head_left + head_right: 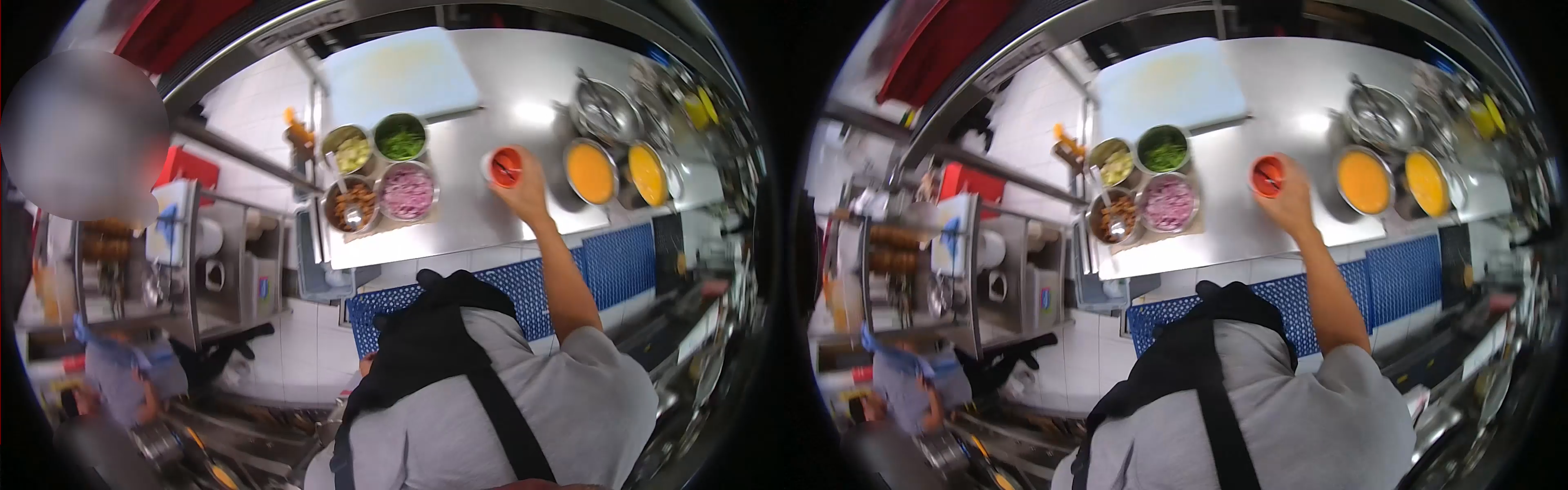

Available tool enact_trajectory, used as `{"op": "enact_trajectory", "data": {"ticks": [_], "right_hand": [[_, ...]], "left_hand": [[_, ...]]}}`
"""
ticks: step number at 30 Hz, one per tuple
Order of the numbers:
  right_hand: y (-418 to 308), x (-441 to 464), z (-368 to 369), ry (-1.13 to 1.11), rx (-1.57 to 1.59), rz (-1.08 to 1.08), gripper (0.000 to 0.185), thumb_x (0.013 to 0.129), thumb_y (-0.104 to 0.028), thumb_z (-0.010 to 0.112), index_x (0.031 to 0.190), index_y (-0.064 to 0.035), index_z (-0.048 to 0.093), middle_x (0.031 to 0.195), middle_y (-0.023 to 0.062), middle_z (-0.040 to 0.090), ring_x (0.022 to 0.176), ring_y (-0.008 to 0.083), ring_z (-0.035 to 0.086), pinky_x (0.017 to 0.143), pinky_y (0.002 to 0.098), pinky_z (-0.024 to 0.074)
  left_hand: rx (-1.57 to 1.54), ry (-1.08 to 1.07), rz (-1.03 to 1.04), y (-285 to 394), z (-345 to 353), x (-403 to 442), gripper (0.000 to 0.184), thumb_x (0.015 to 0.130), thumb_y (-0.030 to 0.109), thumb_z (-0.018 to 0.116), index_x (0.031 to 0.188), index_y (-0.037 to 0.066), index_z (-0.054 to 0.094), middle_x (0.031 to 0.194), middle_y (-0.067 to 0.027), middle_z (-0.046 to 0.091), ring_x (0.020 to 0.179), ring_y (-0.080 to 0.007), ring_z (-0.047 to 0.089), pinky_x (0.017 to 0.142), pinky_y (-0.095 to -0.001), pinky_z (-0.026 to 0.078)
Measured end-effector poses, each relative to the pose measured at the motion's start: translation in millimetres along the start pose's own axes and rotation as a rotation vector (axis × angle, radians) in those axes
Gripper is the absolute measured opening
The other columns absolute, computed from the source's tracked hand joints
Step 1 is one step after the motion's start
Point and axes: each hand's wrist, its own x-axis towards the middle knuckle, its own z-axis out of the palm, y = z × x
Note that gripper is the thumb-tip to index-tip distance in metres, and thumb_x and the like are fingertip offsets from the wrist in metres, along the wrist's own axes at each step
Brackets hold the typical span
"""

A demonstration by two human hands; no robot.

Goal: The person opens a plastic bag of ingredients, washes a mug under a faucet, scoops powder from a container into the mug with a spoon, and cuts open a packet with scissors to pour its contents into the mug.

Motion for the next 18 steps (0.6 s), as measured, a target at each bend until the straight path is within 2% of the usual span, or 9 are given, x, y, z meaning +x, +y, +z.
{"op": "enact_trajectory", "data": {"ticks": [2, 5, 7, 8, 10, 12, 14, 16, 18], "right_hand": [[-9, -1, -7, -0.100, 0.120, 0.010, 0.067, 0.069, -0.020, 0.085, 0.129, -0.0047, 0.059, 0.125, 0.0174, 0.064, 0.115, 0.0370, 0.062, 0.101, 0.0452, 0.0491], [-44, -10, -26, -0.291, 0.205, 0.046, 0.072, 0.065, -0.020, 0.085, 0.130, -0.0015, 0.059, 0.126, 0.0182, 0.065, 0.115, 0.0343, 0.065, 0.101, 0.0424, 0.0516], [-83, -16, -39, -0.447, 0.410, 0.138, 0.082, 0.061, -0.013, 0.088, 0.135, 0.0006, 0.055, 0.127, 0.0168, 0.065, 0.116, 0.0297, 0.065, 0.102, 0.0393, 0.0520], [-97, -18, -37, -0.511, 0.506, 0.133, 0.086, 0.059, -0.009, 0.088, 0.137, 0.0010, 0.054, 0.126, 0.0158, 0.065, 0.116, 0.0276, 0.065, 0.103, 0.0386, 0.0519], [-140, -18, -33, -0.666, 0.657, 0.109, 0.086, 0.060, -0.010, 0.090, 0.137, 0.0003, 0.054, 0.127, 0.0160, 0.064, 0.116, 0.0284, 0.065, 0.104, 0.0394, 0.0513], [-171, -21, -11, -0.696, 0.675, -0.183, 0.087, 0.060, -0.013, 0.093, 0.137, -0.0007, 0.055, 0.128, 0.0154, 0.063, 0.119, 0.0291, 0.064, 0.104, 0.0403, 0.0503], [-211, -30, 11, -0.803, 0.745, -0.276, 0.088, 0.059, -0.018, 0.096, 0.136, -0.0020, 0.055, 0.129, 0.0154, 0.063, 0.122, 0.0307, 0.062, 0.106, 0.0406, 0.0483], [-244, -45, 39, -0.936, 0.733, -0.352, 0.087, 0.060, -0.022, 0.096, 0.135, -0.0023, 0.056, 0.128, 0.0172, 0.062, 0.119, 0.0343, 0.062, 0.104, 0.0434, 0.0487], [-272, -56, 56, -0.862, 0.731, -0.537, 0.087, 0.061, -0.022, 0.095, 0.136, -0.0041, 0.056, 0.128, 0.0167, 0.062, 0.122, 0.0351, 0.059, 0.104, 0.0443, 0.0474]], "left_hand": [[0.028, 0.073, 0.116, -31, 11, 4, 0.026, 0.093, 0.031, 0.073, 0.104, 0.008, 0.081, 0.095, -0.0119, 0.079, 0.083, -0.0202, 0.074, 0.077, -0.0325, 0.057], [0.115, 0.159, -0.054, 32, -3, -16, 0.032, 0.094, 0.037, 0.070, 0.105, 0.009, 0.081, 0.095, -0.0125, 0.079, 0.085, -0.0202, 0.075, 0.079, -0.0335, 0.057], [-0.255, 0.044, -0.156, 65, -11, 3, 0.034, 0.096, 0.038, 0.069, 0.111, 0.008, 0.078, 0.093, -0.0098, 0.077, 0.087, -0.0184, 0.073, 0.076, -0.0349, 0.058], [-0.610, 0.015, -0.098, 112, -18, -6, 0.030, 0.102, 0.029, 0.067, 0.120, 0.005, 0.071, 0.094, -0.0035, 0.072, 0.085, -0.0120, 0.067, 0.072, -0.0277, 0.055], [-0.714, -0.095, -0.053, 212, -44, -21, 0.043, 0.105, 0.039, 0.060, 0.135, 0.009, 0.063, 0.122, -0.0108, 0.070, 0.107, -0.0249, 0.070, 0.091, -0.0399, 0.058], [-0.980, -0.398, 0.058, 297, -74, -43, 0.058, 0.105, 0.049, 0.056, 0.146, 0.009, 0.052, 0.137, -0.0132, 0.062, 0.122, -0.0290, 0.063, 0.102, -0.0432, 0.053], [-1.250, -0.690, 0.148, 369, -95, -72, 0.065, 0.105, 0.056, 0.051, 0.149, 0.009, 0.047, 0.142, -0.0144, 0.059, 0.127, -0.0327, 0.060, 0.105, -0.0458, 0.051], [-1.373, -0.945, 0.257, 385, -104, -81, 0.074, 0.103, 0.067, 0.041, 0.149, 0.008, 0.048, 0.145, -0.0158, 0.058, 0.133, -0.0346, 0.057, 0.108, -0.0518, 0.049], [-1.497, -0.711, 0.178, 361, -97, -64, 0.071, 0.104, 0.066, 0.040, 0.148, 0.010, 0.050, 0.145, -0.0157, 0.058, 0.132, -0.0325, 0.058, 0.106, -0.0532, 0.051]]}}
